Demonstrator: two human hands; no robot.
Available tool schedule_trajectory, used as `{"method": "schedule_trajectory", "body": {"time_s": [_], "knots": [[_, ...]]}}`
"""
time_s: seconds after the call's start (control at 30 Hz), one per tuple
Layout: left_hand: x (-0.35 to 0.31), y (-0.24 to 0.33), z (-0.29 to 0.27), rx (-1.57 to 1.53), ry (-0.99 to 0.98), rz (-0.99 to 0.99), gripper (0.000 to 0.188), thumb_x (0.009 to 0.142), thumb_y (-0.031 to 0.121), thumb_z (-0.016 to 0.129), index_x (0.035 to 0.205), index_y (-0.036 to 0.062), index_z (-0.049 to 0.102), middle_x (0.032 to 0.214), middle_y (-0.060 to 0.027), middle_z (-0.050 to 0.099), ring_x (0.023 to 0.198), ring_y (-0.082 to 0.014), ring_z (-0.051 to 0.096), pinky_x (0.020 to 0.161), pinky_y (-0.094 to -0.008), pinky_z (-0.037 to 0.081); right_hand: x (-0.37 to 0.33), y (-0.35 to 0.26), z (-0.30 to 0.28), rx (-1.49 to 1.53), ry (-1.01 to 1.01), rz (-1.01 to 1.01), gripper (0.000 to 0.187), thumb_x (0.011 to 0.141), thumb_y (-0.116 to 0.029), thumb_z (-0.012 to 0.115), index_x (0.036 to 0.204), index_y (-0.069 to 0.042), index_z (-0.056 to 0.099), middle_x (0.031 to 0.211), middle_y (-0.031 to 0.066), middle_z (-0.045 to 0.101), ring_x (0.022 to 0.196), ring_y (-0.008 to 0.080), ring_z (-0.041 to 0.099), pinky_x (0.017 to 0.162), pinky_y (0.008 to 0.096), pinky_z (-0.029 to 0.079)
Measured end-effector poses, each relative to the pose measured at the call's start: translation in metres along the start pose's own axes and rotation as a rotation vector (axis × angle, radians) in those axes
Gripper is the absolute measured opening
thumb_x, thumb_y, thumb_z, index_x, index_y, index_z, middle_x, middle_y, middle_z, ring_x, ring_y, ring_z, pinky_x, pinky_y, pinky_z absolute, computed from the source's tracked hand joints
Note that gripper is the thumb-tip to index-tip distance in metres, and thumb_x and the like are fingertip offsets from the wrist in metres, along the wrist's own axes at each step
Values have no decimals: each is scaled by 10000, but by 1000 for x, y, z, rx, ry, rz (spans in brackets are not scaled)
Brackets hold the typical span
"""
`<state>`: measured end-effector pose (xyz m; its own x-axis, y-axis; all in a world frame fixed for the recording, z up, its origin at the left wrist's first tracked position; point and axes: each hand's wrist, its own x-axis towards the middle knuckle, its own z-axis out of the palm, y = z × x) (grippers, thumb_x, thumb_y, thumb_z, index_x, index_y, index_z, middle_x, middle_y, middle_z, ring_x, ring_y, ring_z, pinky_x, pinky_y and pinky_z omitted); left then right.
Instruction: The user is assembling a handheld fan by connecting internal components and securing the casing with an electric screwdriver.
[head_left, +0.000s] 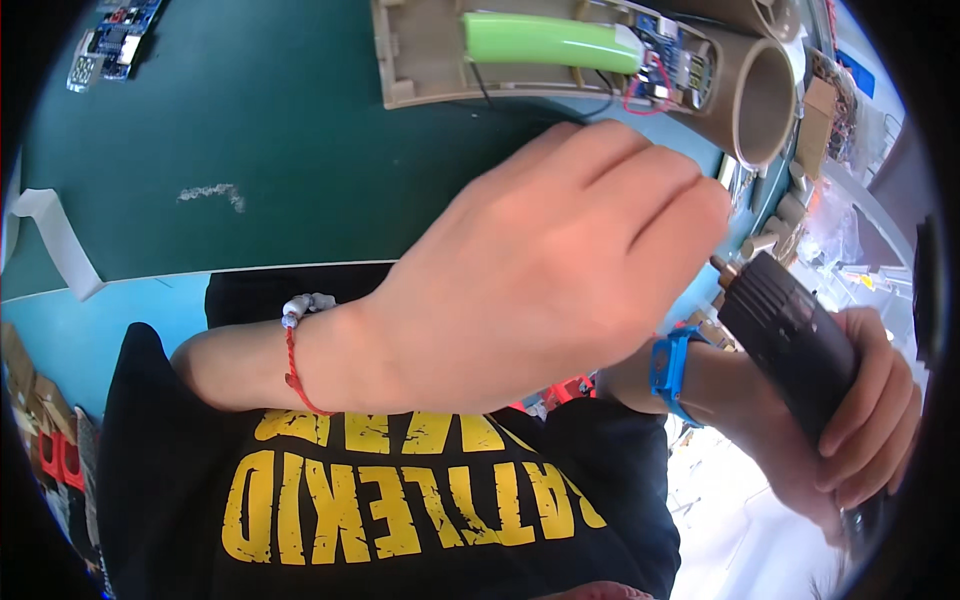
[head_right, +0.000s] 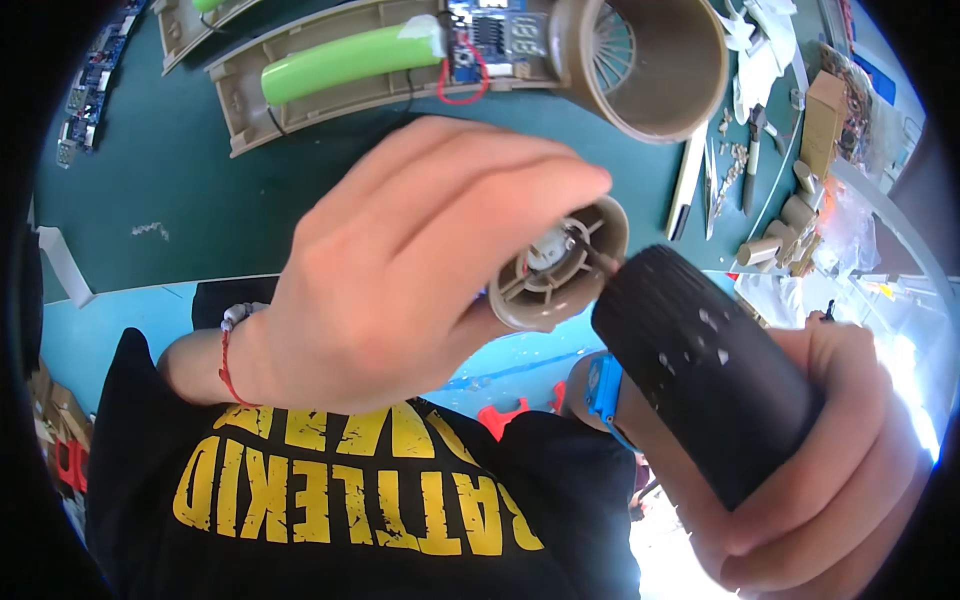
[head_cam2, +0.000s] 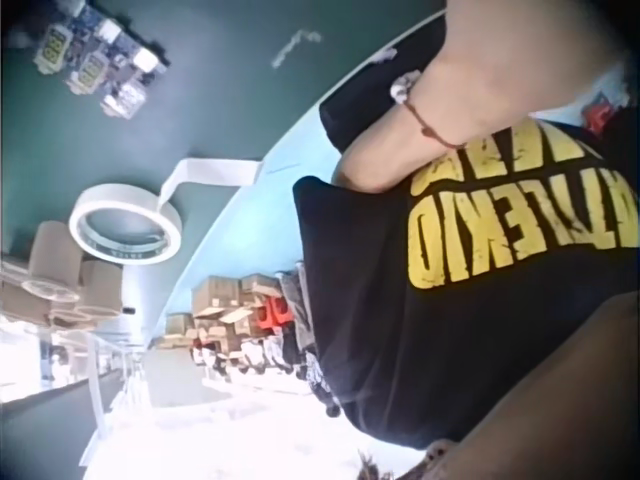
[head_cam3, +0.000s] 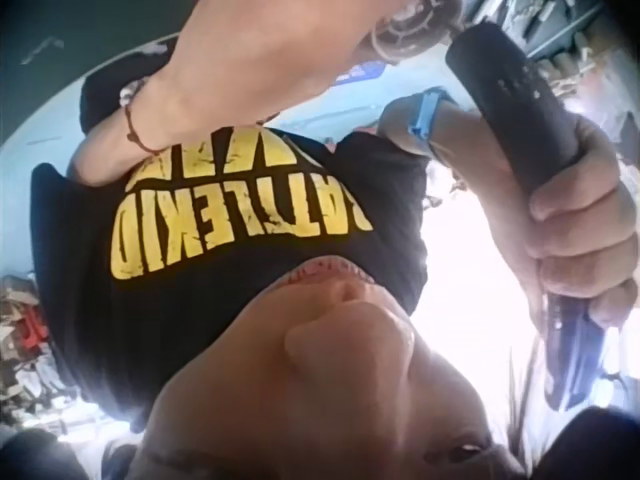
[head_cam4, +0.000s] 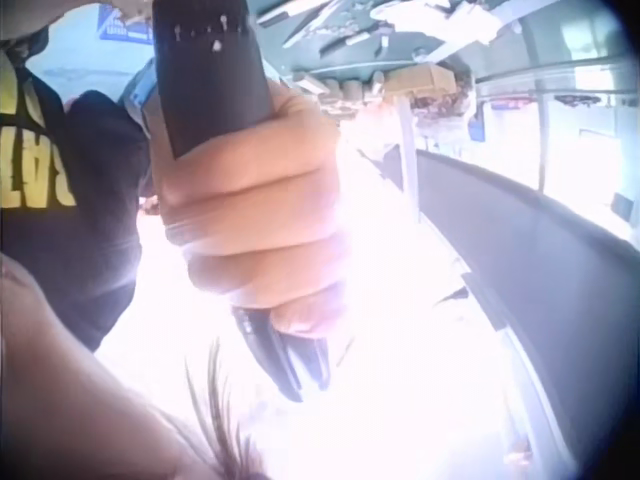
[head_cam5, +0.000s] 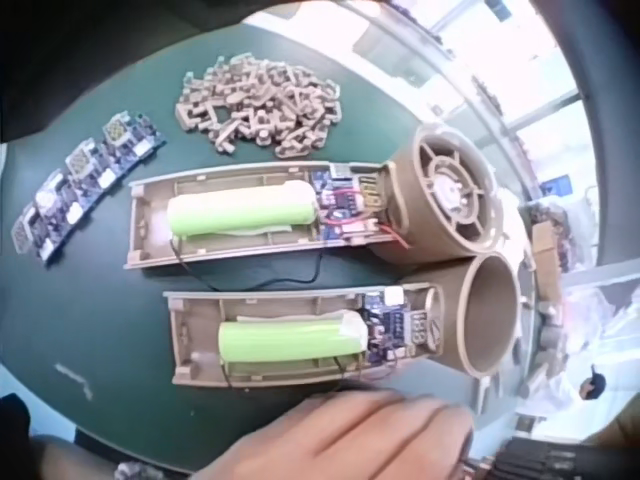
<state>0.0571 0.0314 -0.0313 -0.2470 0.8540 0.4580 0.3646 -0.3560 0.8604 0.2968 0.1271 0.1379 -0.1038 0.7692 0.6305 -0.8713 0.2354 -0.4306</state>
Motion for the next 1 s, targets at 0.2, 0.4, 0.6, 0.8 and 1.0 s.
{"method": "schedule_trajectory", "body": {"time_s": [0.2,0.4,0.6,0.8,1.0], "knots": [[-3,1,-10,-236,-196,67,547,654,58,861,1148,14,630,1066,-125,669,920,-308,652,789,-364,542,-51,87,50,-155,-135,-117,384,870,-498,709,833,-135,588,647,-68,618,579,31,626,716,137,514],[-3,3,-16,-207,-186,26,604,667,95,883,1207,58,614,1108,-109,676,975,-304,663,832,-359,545,-55,79,61,-325,-128,-200,326,902,-444,672,865,-132,584,630,-76,594,581,31,621,769,145,519],[-1,2,-16,-166,-229,13,642,644,122,908,1216,67,624,1125,-97,682,984,-299,671,842,-357,549,-54,52,52,-390,-50,1,429,909,-573,569,811,-155,581,612,-70,593,551,37,614,744,160,523],[-1,1,-15,-155,-209,35,638,637,122,913,1207,62,632,1121,-97,683,988,-298,672,844,-356,545,-35,17,31,-646,-295,449,690,853,-839,443,609,-208,576,581,-59,595,471,55,582,604,163,513],[-1,-1,-15,-165,-200,42,631,632,119,913,1197,54,640,1116,-100,689,980,-290,677,836,-349,550,-56,45,35,-523,-95,235,606,875,-737,560,602,-197,580,583,-47,596,475,70,584,615,158,510]]}}
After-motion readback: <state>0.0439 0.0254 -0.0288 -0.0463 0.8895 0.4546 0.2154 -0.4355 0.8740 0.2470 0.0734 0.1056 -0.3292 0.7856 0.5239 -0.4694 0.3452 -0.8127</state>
